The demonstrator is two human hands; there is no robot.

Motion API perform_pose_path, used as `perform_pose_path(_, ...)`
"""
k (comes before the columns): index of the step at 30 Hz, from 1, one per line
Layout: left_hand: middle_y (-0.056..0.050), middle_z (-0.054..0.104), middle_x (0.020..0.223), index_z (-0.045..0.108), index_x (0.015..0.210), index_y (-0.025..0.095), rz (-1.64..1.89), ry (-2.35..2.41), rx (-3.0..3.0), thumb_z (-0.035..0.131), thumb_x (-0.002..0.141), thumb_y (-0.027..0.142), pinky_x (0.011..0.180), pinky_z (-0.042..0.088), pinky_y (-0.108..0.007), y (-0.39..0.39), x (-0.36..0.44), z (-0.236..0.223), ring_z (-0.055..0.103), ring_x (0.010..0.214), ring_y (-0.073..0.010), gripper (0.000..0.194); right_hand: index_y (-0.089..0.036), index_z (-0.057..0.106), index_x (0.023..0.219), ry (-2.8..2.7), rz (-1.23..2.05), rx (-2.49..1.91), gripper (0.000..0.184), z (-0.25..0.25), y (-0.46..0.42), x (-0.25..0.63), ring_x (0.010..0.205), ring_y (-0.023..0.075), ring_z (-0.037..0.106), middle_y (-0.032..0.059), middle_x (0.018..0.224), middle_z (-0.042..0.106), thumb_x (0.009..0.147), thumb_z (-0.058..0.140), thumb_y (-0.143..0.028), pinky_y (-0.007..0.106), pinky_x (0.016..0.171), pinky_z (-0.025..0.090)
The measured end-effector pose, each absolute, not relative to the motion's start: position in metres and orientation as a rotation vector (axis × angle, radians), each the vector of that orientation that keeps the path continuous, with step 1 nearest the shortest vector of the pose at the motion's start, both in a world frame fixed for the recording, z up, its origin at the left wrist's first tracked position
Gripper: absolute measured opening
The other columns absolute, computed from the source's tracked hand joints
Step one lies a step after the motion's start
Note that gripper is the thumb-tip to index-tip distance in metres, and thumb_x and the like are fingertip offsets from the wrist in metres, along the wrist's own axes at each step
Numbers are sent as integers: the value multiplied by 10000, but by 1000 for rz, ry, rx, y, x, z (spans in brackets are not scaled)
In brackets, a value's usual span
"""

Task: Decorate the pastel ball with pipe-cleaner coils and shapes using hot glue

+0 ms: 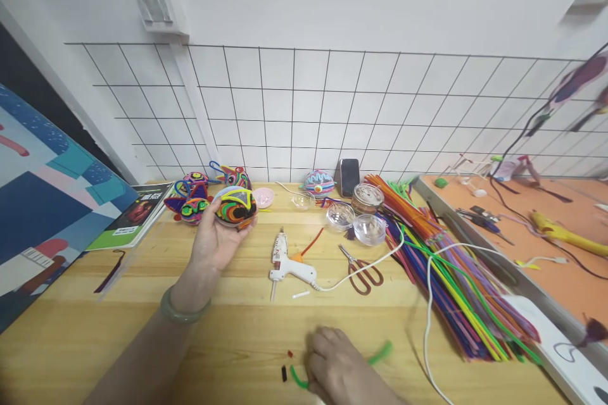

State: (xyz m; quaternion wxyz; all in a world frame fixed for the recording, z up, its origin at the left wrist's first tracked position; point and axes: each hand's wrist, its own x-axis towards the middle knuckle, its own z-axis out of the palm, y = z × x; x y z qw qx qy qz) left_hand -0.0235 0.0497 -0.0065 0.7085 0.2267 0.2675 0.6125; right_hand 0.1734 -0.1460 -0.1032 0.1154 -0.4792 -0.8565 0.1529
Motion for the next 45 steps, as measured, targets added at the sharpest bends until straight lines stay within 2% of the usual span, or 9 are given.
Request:
perform_pose_path(4,-78,677,1038,610,1058,215,1274,589,507,578,806,334,778,520,-389,42,-17,-6,637,938,-224,281,-196,545,757,-2339,377,-1502,189,-82,-136,178,653,161,604,17,732,640,926,463,-183,262,596,471)
perform_pose_path(7,-81,688,1025,622,1047,193,1172,574,533,578,807,314,797,519,-389,34,-13,-5,639,943,-226,273,-209,513,808,-2173,293,-1402,184,-54,-125,182,603,140,601,7,702,624,961,413,-226,232,542,471)
perform_pose_path(13,-78,687,1062,643,1032,168,996,508,653,619,795,289,795,507,-330,17,-3,-7,628,970,-216,267,-227,490,885,-2006,66,-1195,85,-13,-108,179,606,129,579,-2,704,586,945,444,-187,221,556,471)
perform_pose_path(17,-72,690,1028,630,1042,180,915,453,747,643,788,270,813,481,-327,9,-1,-6,633,953,-218,269,-224,504,875,-1980,79,-1160,104,8,-104,177,568,122,549,-8,674,556,926,448,-153,212,517,448)
perform_pose_path(21,-71,660,1092,544,1205,222,851,472,744,676,760,233,886,437,-344,2,-2,-2,610,1014,-225,464,-224,551,903,-1988,110,-1126,114,21,-97,179,567,127,560,-4,666,577,911,481,-134,218,510,441)
perform_pose_path(25,-88,658,1065,479,1271,217,785,498,789,695,743,257,871,431,-342,0,-3,-1,619,967,-222,572,-222,588,923,-1980,117,-1109,126,23,-89,179,574,134,564,0,659,585,896,514,-124,228,507,432)
perform_pose_path(31,-81,616,1151,513,1253,262,734,484,890,664,772,294,907,411,-367,-2,-3,-5,570,1064,-247,505,-212,576,863,-1956,167,-1110,134,24,-89,175,554,122,519,-7,649,535,896,495,-111,224,492,404)
perform_pose_path(36,-87,621,1120,565,1196,237,719,474,927,679,748,305,932,393,-378,-5,-2,-1,571,1040,-252,467,-213,514,828,-1923,277,-1122,131,24,-90,175,632,130,535,1,696,538,913,465,-126,235,554,429)
perform_pose_path(45,-85,621,1131,550,1212,238,691,443,985,667,765,309,923,400,-366,-5,-3,-4,558,1064,-248,467,-221,504,852,-1896,432,-1128,133,22,-90,176,690,145,538,12,750,548,927,434,-136,251,607,449)
